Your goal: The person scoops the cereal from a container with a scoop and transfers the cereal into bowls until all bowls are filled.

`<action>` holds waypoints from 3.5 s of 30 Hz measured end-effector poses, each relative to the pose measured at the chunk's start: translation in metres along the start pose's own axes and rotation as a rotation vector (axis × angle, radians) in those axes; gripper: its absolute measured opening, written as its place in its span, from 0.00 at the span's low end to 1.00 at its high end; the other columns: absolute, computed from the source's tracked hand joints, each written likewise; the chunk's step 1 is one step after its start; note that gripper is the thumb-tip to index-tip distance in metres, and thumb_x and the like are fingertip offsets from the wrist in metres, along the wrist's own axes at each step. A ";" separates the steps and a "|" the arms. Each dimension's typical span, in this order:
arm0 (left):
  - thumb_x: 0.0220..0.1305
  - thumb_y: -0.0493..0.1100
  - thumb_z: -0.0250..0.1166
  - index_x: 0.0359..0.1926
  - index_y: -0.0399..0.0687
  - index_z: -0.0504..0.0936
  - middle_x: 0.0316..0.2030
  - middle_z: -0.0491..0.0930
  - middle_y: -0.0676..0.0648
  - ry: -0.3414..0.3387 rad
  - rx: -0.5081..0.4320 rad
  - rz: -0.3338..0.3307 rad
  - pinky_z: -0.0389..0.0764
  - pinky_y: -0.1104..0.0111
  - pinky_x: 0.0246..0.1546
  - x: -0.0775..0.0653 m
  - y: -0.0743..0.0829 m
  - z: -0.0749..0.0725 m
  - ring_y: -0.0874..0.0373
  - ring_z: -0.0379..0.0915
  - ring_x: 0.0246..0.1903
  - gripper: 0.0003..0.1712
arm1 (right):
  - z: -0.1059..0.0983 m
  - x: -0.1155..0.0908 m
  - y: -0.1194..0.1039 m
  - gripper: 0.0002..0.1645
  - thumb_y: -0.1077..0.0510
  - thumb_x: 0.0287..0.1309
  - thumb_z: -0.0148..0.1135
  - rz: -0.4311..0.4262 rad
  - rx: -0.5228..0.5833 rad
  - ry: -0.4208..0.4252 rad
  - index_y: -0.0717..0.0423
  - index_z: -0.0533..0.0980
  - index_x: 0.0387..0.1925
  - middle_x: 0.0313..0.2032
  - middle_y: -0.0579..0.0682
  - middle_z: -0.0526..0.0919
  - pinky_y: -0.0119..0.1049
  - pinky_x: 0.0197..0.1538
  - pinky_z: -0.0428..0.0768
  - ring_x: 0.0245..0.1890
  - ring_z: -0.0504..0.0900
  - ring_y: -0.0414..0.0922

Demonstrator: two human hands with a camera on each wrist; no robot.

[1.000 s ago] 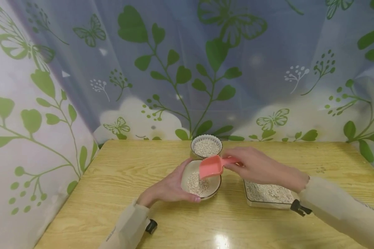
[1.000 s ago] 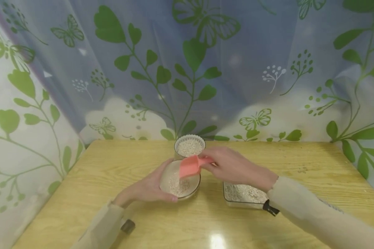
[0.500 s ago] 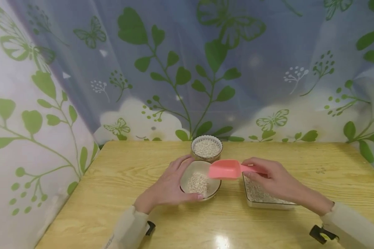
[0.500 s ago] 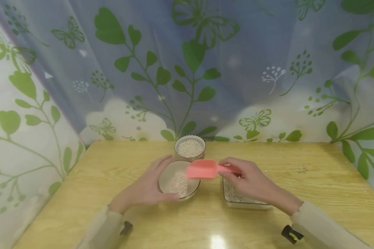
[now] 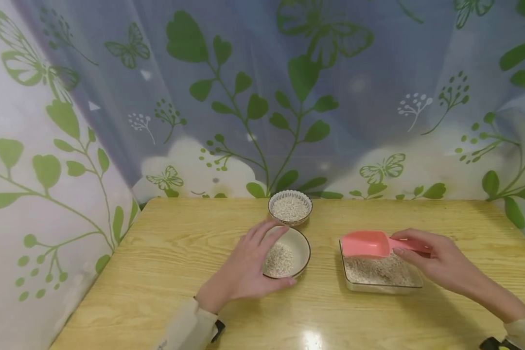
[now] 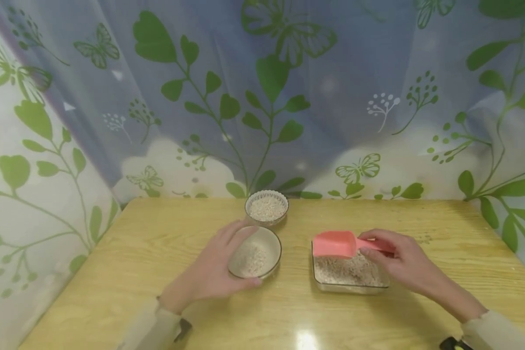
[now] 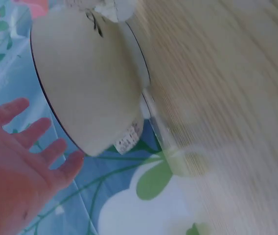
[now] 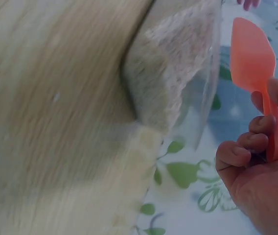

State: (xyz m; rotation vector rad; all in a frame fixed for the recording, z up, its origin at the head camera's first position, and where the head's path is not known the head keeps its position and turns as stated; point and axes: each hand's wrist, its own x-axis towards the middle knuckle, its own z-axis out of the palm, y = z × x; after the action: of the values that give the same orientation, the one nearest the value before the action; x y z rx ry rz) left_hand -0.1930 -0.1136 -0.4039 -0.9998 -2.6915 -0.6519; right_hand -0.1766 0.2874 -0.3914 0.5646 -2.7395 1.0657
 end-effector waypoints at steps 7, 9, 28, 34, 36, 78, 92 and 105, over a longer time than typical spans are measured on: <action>0.56 0.74 0.66 0.80 0.64 0.54 0.78 0.57 0.50 -0.034 0.010 0.029 0.67 0.41 0.70 0.009 0.016 0.007 0.45 0.55 0.76 0.57 | 0.001 0.001 0.010 0.14 0.56 0.67 0.67 0.009 -0.024 -0.037 0.46 0.83 0.53 0.48 0.52 0.89 0.29 0.38 0.83 0.43 0.82 0.24; 0.56 0.75 0.66 0.80 0.64 0.53 0.78 0.56 0.49 -0.042 0.020 0.036 0.65 0.41 0.71 0.014 0.022 0.009 0.45 0.55 0.76 0.57 | 0.002 0.003 0.011 0.14 0.58 0.65 0.69 -0.026 -0.059 -0.040 0.45 0.84 0.51 0.47 0.50 0.89 0.29 0.36 0.82 0.42 0.82 0.24; 0.58 0.65 0.73 0.82 0.51 0.45 0.78 0.53 0.45 -0.130 -0.113 -0.077 0.76 0.59 0.66 0.059 0.105 0.060 0.49 0.54 0.76 0.63 | -0.047 0.000 0.007 0.11 0.56 0.55 0.76 -0.116 -0.524 -0.139 0.48 0.86 0.42 0.35 0.40 0.87 0.32 0.29 0.76 0.27 0.79 0.32; 0.48 0.72 0.76 0.82 0.48 0.41 0.79 0.49 0.41 -0.195 -0.002 -0.205 0.76 0.61 0.67 0.077 0.109 0.081 0.47 0.52 0.77 0.76 | -0.059 0.010 -0.001 0.09 0.56 0.53 0.76 -0.166 -0.621 -0.185 0.45 0.86 0.37 0.29 0.34 0.81 0.32 0.27 0.72 0.25 0.73 0.29; 0.46 0.74 0.76 0.82 0.47 0.41 0.78 0.51 0.41 -0.233 0.022 -0.229 0.73 0.63 0.69 0.081 0.108 0.084 0.47 0.53 0.77 0.77 | -0.061 0.014 -0.006 0.08 0.57 0.54 0.75 -0.156 -0.633 -0.220 0.42 0.85 0.35 0.29 0.34 0.82 0.32 0.27 0.72 0.25 0.74 0.29; 0.47 0.73 0.76 0.82 0.59 0.38 0.75 0.61 0.49 -0.403 -0.098 -0.339 0.70 0.62 0.71 0.091 0.097 0.091 0.50 0.57 0.75 0.75 | 0.013 0.001 0.042 0.23 0.67 0.48 0.76 -0.348 -0.220 0.001 0.53 0.83 0.48 0.37 0.46 0.87 0.28 0.29 0.77 0.35 0.76 0.24; 0.48 0.72 0.76 0.82 0.57 0.37 0.75 0.60 0.48 -0.403 -0.116 -0.345 0.69 0.62 0.72 0.089 0.098 0.089 0.50 0.57 0.75 0.75 | 0.012 -0.014 0.039 0.19 0.63 0.58 0.72 -0.178 -0.191 -0.007 0.45 0.84 0.51 0.47 0.48 0.88 0.29 0.39 0.82 0.47 0.79 0.25; 0.48 0.72 0.75 0.82 0.58 0.35 0.77 0.59 0.48 -0.407 -0.107 -0.353 0.68 0.62 0.73 0.089 0.098 0.088 0.49 0.56 0.76 0.76 | 0.004 -0.024 0.058 0.18 0.70 0.68 0.60 -0.073 0.120 -0.048 0.57 0.79 0.56 0.46 0.26 0.85 0.22 0.35 0.76 0.43 0.81 0.23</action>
State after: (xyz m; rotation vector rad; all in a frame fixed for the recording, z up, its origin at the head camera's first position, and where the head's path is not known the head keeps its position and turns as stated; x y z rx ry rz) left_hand -0.1980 0.0446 -0.4195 -0.7505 -3.2685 -0.7265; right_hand -0.1771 0.3308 -0.4366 0.7102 -2.6854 1.2198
